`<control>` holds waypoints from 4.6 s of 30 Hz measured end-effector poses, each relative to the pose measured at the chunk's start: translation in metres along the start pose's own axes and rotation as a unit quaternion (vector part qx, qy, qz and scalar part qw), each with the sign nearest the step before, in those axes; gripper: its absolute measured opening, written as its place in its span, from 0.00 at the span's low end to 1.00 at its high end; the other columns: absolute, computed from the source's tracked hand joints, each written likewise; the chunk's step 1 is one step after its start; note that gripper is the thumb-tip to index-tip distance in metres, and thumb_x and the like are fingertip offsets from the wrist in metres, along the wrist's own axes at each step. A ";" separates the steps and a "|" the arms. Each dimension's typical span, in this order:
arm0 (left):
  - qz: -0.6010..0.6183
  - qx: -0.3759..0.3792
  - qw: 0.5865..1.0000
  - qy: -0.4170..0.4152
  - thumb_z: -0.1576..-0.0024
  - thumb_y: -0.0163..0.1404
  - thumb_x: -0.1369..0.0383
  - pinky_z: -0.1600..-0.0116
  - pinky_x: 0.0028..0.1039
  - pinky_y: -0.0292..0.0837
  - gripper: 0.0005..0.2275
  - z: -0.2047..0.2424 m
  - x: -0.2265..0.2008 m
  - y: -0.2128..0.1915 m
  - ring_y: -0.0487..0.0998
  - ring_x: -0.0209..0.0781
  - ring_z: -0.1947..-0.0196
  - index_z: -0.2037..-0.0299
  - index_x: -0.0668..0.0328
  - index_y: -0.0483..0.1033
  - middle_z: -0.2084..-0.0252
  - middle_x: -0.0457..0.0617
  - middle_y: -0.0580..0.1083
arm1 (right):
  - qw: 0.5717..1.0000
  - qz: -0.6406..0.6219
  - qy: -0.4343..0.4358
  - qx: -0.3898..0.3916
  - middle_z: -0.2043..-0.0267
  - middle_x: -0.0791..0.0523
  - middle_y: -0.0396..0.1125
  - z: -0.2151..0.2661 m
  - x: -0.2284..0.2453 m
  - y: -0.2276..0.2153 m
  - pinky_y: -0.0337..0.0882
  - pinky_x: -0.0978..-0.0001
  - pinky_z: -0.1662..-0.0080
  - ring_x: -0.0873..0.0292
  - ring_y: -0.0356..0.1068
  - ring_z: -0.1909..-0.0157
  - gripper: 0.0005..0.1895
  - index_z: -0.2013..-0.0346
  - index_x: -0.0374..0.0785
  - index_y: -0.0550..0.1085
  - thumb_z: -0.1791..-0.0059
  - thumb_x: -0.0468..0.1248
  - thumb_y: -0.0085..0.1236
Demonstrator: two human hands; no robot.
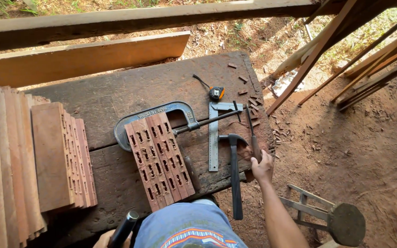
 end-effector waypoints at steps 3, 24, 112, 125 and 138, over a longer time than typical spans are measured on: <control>-0.013 -0.016 1.000 0.020 0.54 0.62 0.67 0.65 0.26 0.77 0.12 0.002 -0.055 -0.021 0.81 0.40 0.78 0.65 0.67 0.80 0.75 0.54 0.80 | 0.998 -0.048 0.022 -0.046 0.51 0.49 0.65 0.037 0.023 -0.025 0.72 0.62 0.64 0.53 0.68 0.62 0.20 0.40 0.36 0.67 0.47 0.36 0.50; 0.251 0.082 0.963 0.046 0.44 0.55 0.56 0.74 0.24 0.65 0.19 -0.060 -0.158 -0.052 0.68 0.33 0.80 0.51 0.62 0.73 0.78 0.44 0.71 | 0.963 -0.177 0.144 0.143 0.68 0.51 0.61 0.142 0.088 -0.007 0.61 0.64 0.72 0.56 0.60 0.71 0.22 0.43 0.27 0.67 0.51 0.32 0.53; 0.450 0.041 0.876 0.169 0.48 0.60 0.73 0.72 0.21 0.61 0.08 -0.065 -0.170 0.034 0.65 0.29 0.80 0.78 0.56 0.76 0.84 0.45 0.68 | 0.945 -0.146 0.128 0.263 0.60 0.38 0.73 0.244 -0.063 0.021 0.71 0.57 0.67 0.46 0.73 0.65 0.28 0.40 0.25 0.68 0.51 0.35 0.63; 0.371 0.082 0.902 0.204 0.42 0.55 0.74 0.83 0.18 0.62 0.10 -0.098 -0.181 0.045 0.66 0.32 0.82 0.74 0.54 0.68 0.78 0.42 0.67 | 0.908 -0.271 0.115 0.297 0.67 0.38 0.66 0.242 -0.043 0.012 0.70 0.56 0.78 0.44 0.69 0.76 0.27 0.41 0.18 0.62 0.51 0.31 0.57; 0.377 0.078 0.902 0.193 0.43 0.55 0.74 0.83 0.18 0.59 0.11 -0.086 -0.179 0.041 0.65 0.31 0.82 0.74 0.53 0.67 0.78 0.40 0.66 | 0.941 -0.143 0.007 0.307 0.74 0.47 0.61 0.264 0.121 -0.079 0.60 0.59 0.78 0.50 0.60 0.77 0.20 0.48 0.23 0.66 0.49 0.35 0.54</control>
Point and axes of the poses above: each hand's wrist, its own z-axis away from the middle knuckle, its own y-axis out of the palm, x = y × z, the point moved 5 cm from there along -z, towards the middle knuckle
